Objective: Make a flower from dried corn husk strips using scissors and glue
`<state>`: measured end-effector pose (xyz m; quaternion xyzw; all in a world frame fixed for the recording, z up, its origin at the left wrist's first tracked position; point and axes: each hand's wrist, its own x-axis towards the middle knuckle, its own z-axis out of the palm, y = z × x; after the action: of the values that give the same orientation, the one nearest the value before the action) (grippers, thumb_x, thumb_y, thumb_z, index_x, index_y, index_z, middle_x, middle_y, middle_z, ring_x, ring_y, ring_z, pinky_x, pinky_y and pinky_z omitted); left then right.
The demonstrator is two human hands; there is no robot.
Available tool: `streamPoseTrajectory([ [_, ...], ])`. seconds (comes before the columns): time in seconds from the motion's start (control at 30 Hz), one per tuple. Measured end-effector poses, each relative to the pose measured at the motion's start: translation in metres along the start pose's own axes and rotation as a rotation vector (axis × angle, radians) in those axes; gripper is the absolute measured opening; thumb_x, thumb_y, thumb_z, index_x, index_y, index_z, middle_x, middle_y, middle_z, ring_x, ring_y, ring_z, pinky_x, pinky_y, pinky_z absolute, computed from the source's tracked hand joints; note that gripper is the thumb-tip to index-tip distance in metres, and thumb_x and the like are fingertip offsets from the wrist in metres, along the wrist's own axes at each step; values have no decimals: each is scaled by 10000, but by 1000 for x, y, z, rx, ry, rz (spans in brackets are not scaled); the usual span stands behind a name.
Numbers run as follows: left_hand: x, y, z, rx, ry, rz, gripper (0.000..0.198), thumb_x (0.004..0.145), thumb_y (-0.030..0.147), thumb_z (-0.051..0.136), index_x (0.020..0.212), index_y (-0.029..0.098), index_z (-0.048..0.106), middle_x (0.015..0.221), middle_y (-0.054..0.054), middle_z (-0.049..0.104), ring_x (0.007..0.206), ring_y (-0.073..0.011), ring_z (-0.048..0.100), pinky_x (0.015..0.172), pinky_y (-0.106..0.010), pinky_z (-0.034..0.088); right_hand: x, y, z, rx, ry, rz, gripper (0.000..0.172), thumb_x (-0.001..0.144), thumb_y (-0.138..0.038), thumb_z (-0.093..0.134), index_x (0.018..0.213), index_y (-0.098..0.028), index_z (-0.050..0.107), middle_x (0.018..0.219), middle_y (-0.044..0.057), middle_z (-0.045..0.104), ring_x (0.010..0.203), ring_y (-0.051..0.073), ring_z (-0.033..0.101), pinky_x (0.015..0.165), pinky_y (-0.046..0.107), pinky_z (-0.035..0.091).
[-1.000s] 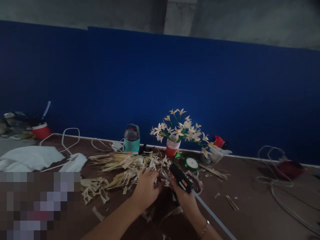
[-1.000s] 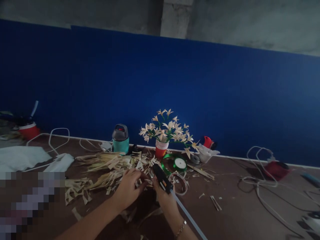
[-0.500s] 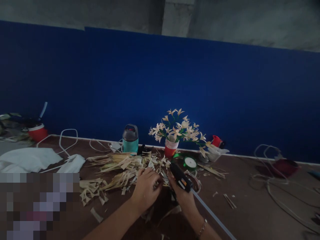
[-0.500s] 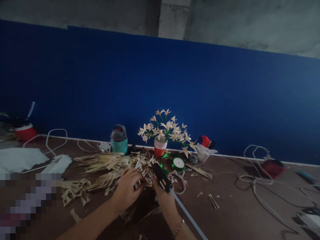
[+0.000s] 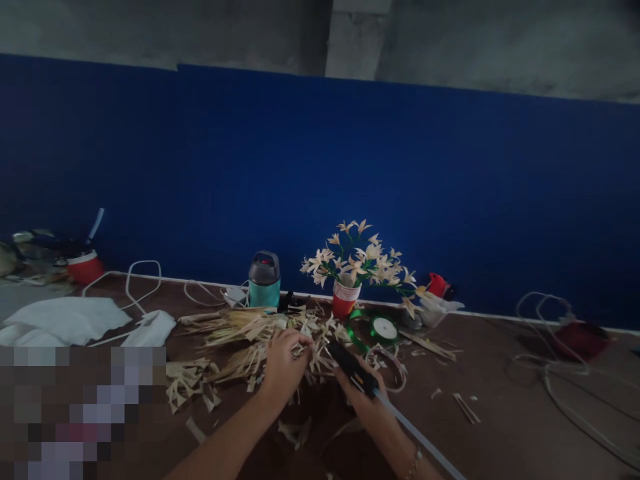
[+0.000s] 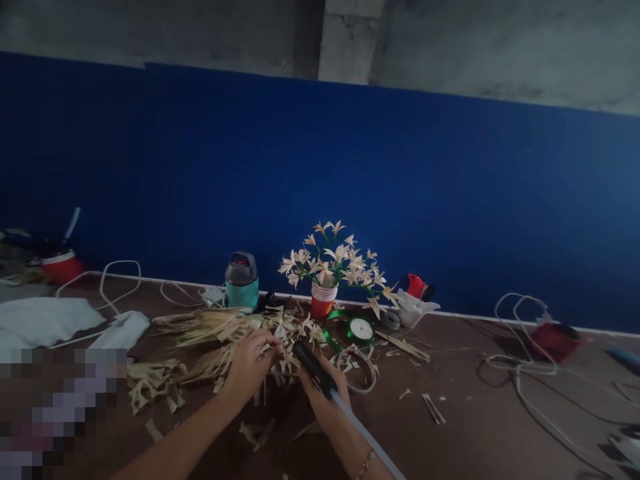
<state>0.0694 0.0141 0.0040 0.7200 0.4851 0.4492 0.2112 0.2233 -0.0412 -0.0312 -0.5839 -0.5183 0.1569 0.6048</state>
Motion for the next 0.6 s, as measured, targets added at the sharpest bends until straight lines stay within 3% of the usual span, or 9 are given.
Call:
streamPoseTrajectory([
  [0.17,-2,3,-1,64,8,25,106,730,189,566,688,222,657,776,-5,662,841,-209,563,785,-349,370,-1,-2,2,-9,-100,-12,270,692,-435,613,703,-174,681,549,26,644,555,183,605,496,233,490],
  [0.4,-4,7,-1,132,34,52,90,713,174,595,686,230,661,788,-1,668,849,-210,564,784,-355,343,7,-8,-3,-27,-287,4,256,713,-372,616,776,-137,695,631,39,681,564,178,612,511,224,488],
  [0.6,-5,6,-1,152,46,98,93,723,178,589,687,226,659,777,-17,668,833,-209,561,772,-348,348,4,-9,0,-22,-178,-15,268,681,-417,641,682,-152,677,541,11,636,535,163,585,483,214,471],
])
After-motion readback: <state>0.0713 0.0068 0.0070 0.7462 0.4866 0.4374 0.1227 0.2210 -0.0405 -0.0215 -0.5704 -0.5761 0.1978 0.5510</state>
